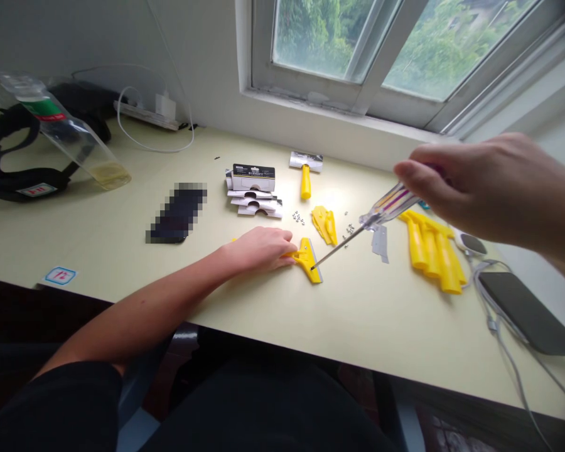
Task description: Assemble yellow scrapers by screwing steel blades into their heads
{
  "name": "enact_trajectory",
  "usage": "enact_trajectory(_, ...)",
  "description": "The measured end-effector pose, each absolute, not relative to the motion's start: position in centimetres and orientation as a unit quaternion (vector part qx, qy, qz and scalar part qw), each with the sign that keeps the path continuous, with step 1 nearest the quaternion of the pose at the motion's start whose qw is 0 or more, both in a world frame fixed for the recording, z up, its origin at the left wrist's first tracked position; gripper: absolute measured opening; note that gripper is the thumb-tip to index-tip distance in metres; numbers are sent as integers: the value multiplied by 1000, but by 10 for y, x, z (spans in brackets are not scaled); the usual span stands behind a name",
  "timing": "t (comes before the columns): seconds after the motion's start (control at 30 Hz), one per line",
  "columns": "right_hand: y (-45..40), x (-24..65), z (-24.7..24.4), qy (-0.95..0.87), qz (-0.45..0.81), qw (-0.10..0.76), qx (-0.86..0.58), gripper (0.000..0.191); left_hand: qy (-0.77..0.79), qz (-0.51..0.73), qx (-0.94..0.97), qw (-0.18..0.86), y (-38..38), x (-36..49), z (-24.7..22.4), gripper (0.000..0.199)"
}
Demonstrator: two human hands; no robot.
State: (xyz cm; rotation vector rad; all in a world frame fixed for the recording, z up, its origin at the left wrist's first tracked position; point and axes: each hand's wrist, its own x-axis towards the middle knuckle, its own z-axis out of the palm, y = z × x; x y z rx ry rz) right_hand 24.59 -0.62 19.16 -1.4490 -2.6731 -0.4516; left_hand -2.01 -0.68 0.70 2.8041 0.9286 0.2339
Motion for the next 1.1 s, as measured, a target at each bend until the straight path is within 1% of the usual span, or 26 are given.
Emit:
enact_trajectory(0.07, -3, 253, 197, -911, -29, 48, -409, 43, 310, 82, 943, 93, -7, -20, 7, 29)
enact_trajectory(0.1, -3, 257, 200, -923, 30, 53, -379, 39, 308, 83, 943, 96, -7, -20, 7, 29)
enact_trajectory(0.13, -3, 259, 203, -929, 70, 60, -359, 39, 308, 84, 943, 97, -7, -21, 6, 29)
enact_trajectory(0.2, -5, 260, 203, -922, 85, 92, -366, 40, 308, 86, 943, 96, -6, -21, 5, 29)
enact_trajectory(0.27, -7, 254, 197, -890, 101, 160, -414, 42, 309, 86, 942, 95, -5, -21, 4, 28)
enact_trajectory(0.3, -8, 249, 191, -864, 137, 204, -439, 43, 309, 85, 943, 96, -4, -20, 4, 28)
enact_trajectory(0.43, -8, 232, 160, -711, 346, 378, -481, 33, 312, 72, 942, 103, -4, -19, 6, 27)
enact_trajectory(0.5, -6, 228, 150, -666, 363, 419, -500, 35, 318, 66, 940, 103, -4, -19, 6, 27)
enact_trajectory(0.53, -5, 229, 148, -670, 330, 414, -520, 40, 319, 65, 940, 102, -4, -19, 6, 27)
enact_trajectory(0.57, -4, 230, 148, -691, 265, 392, -546, 48, 320, 65, 940, 102, -4, -19, 6, 26)
enact_trajectory(0.63, -2, 236, 156, -743, 77, 299, -594, 60, 317, 68, 940, 103, -4, -19, 4, 27)
enact_trajectory(0.67, -2, 240, 163, -760, -4, 245, -602, 63, 314, 72, 941, 103, -4, -19, 4, 27)
enact_trajectory(0.7, -2, 245, 171, -776, -50, 200, -596, 62, 312, 75, 941, 104, -4, -20, 3, 28)
enact_trajectory(0.73, -3, 251, 178, -799, -54, 168, -575, 59, 309, 79, 942, 105, -4, -20, 2, 28)
enact_trajectory(0.83, -6, 264, 197, -891, 61, 116, -434, 40, 305, 85, 942, 109, -3, -21, 2, 29)
enact_trajectory(0.9, -11, 267, 203, -921, 121, 87, -361, 42, 305, 86, 942, 110, -3, -21, 2, 29)
enact_trajectory(0.93, -14, 265, 203, -921, 133, 80, -358, 45, 305, 86, 942, 110, -3, -21, 2, 29)
enact_trajectory(1.0, -18, 259, 200, -900, 131, 92, -406, 46, 304, 87, 943, 106, -3, -21, 1, 28)
enact_trajectory(1.1, -16, 248, 191, -835, 55, 114, -535, 53, 302, 88, 944, 100, -3, -21, 1, 27)
